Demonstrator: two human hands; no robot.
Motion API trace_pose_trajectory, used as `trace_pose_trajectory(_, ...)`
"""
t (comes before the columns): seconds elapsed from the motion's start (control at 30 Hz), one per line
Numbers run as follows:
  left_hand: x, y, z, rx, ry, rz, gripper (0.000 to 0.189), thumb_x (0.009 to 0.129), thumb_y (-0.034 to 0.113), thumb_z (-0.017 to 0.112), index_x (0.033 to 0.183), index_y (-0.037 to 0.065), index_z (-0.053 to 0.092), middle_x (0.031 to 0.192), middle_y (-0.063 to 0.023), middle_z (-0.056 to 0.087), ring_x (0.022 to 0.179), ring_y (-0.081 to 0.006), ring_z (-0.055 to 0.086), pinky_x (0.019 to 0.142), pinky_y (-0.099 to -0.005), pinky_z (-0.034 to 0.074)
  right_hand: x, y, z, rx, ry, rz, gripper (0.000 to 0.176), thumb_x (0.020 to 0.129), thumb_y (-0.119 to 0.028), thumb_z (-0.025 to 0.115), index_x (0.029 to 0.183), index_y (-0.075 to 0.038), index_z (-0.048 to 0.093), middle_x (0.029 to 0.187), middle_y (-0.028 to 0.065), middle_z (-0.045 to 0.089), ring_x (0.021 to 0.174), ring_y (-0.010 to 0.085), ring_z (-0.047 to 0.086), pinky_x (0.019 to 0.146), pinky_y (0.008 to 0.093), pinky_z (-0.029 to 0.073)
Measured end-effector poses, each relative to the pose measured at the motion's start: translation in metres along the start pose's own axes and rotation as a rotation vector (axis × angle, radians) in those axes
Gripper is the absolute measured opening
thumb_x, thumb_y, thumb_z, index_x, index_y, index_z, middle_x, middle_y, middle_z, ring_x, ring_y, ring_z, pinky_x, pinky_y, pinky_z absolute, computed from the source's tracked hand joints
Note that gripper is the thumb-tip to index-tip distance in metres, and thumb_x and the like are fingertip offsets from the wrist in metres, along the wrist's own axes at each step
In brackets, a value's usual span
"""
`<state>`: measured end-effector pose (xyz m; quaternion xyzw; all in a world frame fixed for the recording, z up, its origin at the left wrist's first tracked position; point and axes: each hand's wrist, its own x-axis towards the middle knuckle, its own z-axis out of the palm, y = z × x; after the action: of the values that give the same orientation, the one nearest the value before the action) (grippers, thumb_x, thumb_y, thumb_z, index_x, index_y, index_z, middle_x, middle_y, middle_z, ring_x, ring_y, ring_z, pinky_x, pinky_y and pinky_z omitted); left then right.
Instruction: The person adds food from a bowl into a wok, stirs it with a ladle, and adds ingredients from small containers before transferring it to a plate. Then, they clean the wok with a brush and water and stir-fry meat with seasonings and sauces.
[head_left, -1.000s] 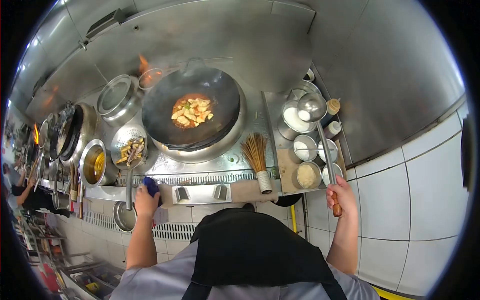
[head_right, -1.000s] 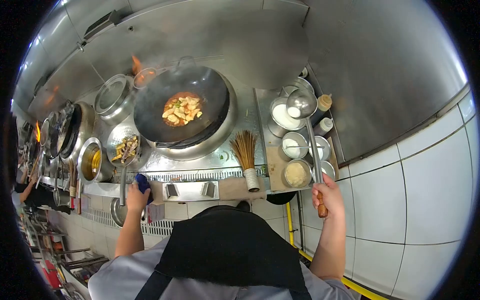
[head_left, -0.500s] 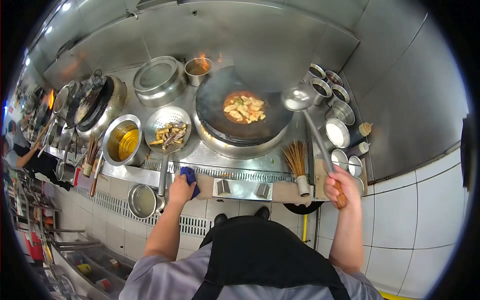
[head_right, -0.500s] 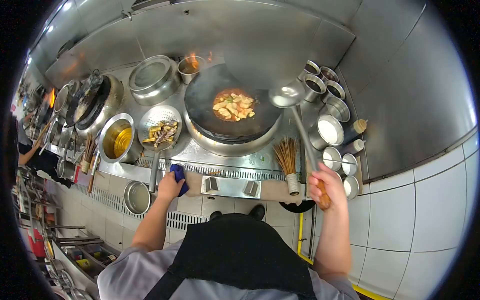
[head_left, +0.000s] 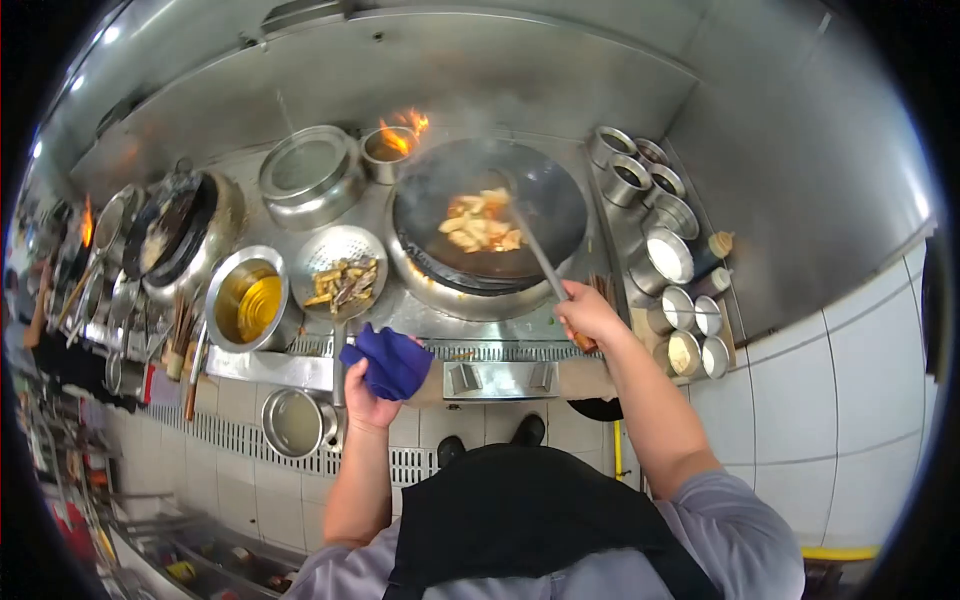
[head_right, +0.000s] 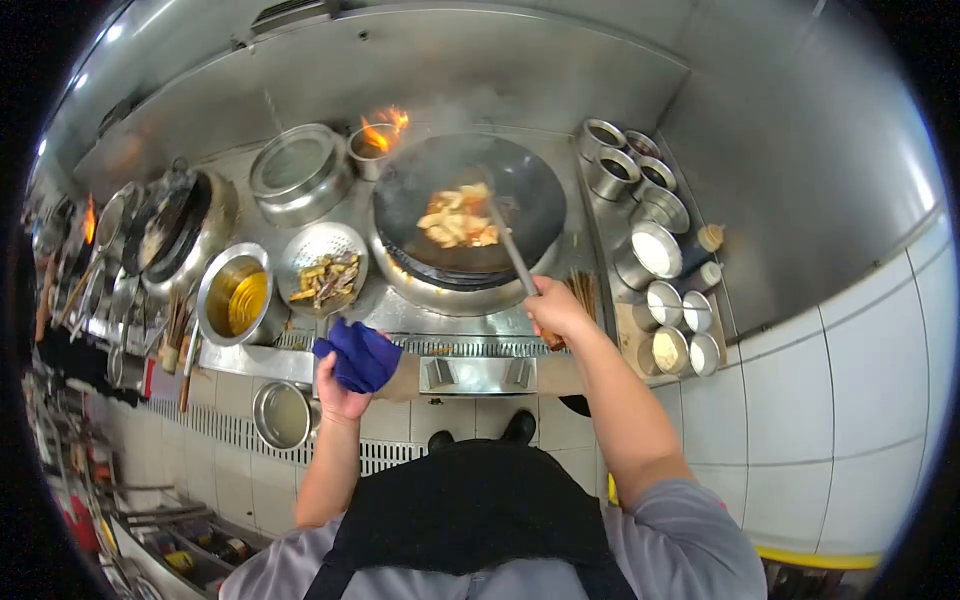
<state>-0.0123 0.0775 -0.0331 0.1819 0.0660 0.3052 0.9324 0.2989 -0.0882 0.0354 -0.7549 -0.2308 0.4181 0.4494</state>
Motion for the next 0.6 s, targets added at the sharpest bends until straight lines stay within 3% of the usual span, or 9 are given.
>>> trace_pose_trajectory(0.03, 0.004, -0.009, -0.010, -0.085, 0.051, -0.034, 0.058, 0.079, 0.023, 0.061, 0.130, 0.004, 0.043, 0.119, -0.0198, 0.056, 0.119, -0.0384, 0.050, 0.104, -0.0520, 0.036, -0.011, 0.001, -0.008, 0.039, -0.059, 0.038, 0.045, 0.079, -0.002, 0.050, 0.124, -0.005, 0.052, 0.062, 0.0002, 0.049, 0.043, 0.0105, 0.047, 0.039, 0.0268, 0.037)
trace_pose_trajectory(0.13, 0.025, -0.029, -0.030, -0.153, 0.127, -0.101, 0.060, 0.077, 0.019, 0.062, 0.132, 0.006, 0.042, 0.115, -0.0196, 0.057, 0.117, -0.0363, 0.051, 0.101, -0.0505, 0.040, -0.046, 0.006, -0.045, 0.031, -0.098, 0.054, 0.045, 0.080, -0.003, 0.049, 0.125, -0.007, 0.051, 0.059, 0.0002, 0.047, 0.041, 0.0106, 0.045, 0.038, 0.0271, 0.035)
trace_pose_trajectory(0.27, 0.049, -0.041, 0.005, 0.007, 0.046, -0.161, 0.068, 0.077, 0.016, 0.060, 0.140, 0.010, 0.035, 0.136, -0.0195, 0.044, 0.117, -0.0346, 0.052, 0.099, -0.0491, 0.042, -0.015, 0.000, -0.052, -0.223, 0.006, 0.015, 0.044, 0.083, -0.006, 0.048, 0.127, -0.009, 0.049, 0.053, 0.0019, 0.044, 0.036, 0.0117, 0.040, 0.033, 0.0297, 0.031)
trace_pose_trajectory(0.33, 0.063, -0.052, 0.008, 0.005, 0.067, -0.177, 0.064, 0.079, 0.015, 0.058, 0.139, 0.010, 0.036, 0.123, -0.0170, 0.053, 0.111, -0.0321, 0.055, 0.099, -0.0494, 0.042, -0.015, -0.037, -0.023, -0.199, 0.058, 0.126, 0.044, 0.083, -0.006, 0.046, 0.127, -0.008, 0.045, 0.053, 0.0022, 0.042, 0.036, 0.0125, 0.039, 0.031, 0.0314, 0.027)
trace_pose_trajectory(0.4, 0.083, -0.064, -0.014, -0.033, 0.134, -0.219, 0.054, 0.083, 0.016, 0.057, 0.134, 0.009, 0.041, 0.102, -0.0119, 0.060, 0.098, -0.0283, 0.060, 0.094, -0.0474, 0.046, 0.016, -0.009, -0.006, -0.059, -0.004, 0.037, 0.042, 0.083, -0.007, 0.048, 0.124, -0.006, 0.047, 0.055, 0.0021, 0.043, 0.038, 0.0124, 0.042, 0.032, 0.0311, 0.028)
trace_pose_trajectory(0.43, 0.088, -0.066, -0.011, 0.041, 0.173, -0.204, 0.044, 0.090, 0.032, 0.056, 0.125, 0.008, 0.047, 0.087, -0.0074, 0.059, 0.081, -0.0234, 0.060, 0.080, -0.0421, 0.051, 0.015, -0.002, -0.011, -0.048, -0.004, 0.036, 0.042, 0.083, -0.007, 0.048, 0.124, -0.006, 0.047, 0.055, 0.0021, 0.043, 0.038, 0.0124, 0.042, 0.032, 0.0311, 0.028)
trace_pose_trajectory(0.5, 0.095, -0.069, -0.005, 0.004, 0.140, -0.306, 0.047, 0.091, 0.042, 0.051, 0.123, 0.007, 0.049, 0.088, -0.0076, 0.058, 0.076, -0.0218, 0.058, 0.072, -0.0398, 0.050, 0.006, 0.019, -0.032, -0.028, -0.207, -0.005, 0.039, 0.082, -0.007, 0.050, 0.121, -0.005, 0.050, 0.057, 0.0021, 0.047, 0.041, 0.0115, 0.045, 0.034, 0.0294, 0.031)
trace_pose_trajectory(0.57, 0.100, -0.069, 0.015, 0.064, 0.187, -0.409, 0.062, 0.092, 0.061, 0.037, 0.117, 0.007, 0.052, 0.088, -0.0076, 0.058, 0.067, -0.0189, 0.054, 0.058, -0.0359, 0.046, -0.029, 0.008, -0.068, -0.111, -0.232, -0.026, 0.042, 0.080, -0.006, 0.052, 0.122, -0.007, 0.053, 0.058, 0.0015, 0.049, 0.041, 0.0108, 0.047, 0.037, 0.0267, 0.036)
trace_pose_trajectory(0.6, 0.102, -0.069, 0.019, 0.026, 0.145, -0.479, 0.059, 0.094, 0.059, 0.035, 0.116, 0.008, 0.053, 0.091, -0.0086, 0.060, 0.070, -0.0211, 0.057, 0.061, -0.0389, 0.050, -0.037, 0.006, -0.087, -0.169, -0.201, 0.006, 0.043, 0.080, -0.007, 0.052, 0.124, -0.008, 0.052, 0.058, 0.0015, 0.050, 0.041, 0.0112, 0.047, 0.037, 0.0274, 0.037)
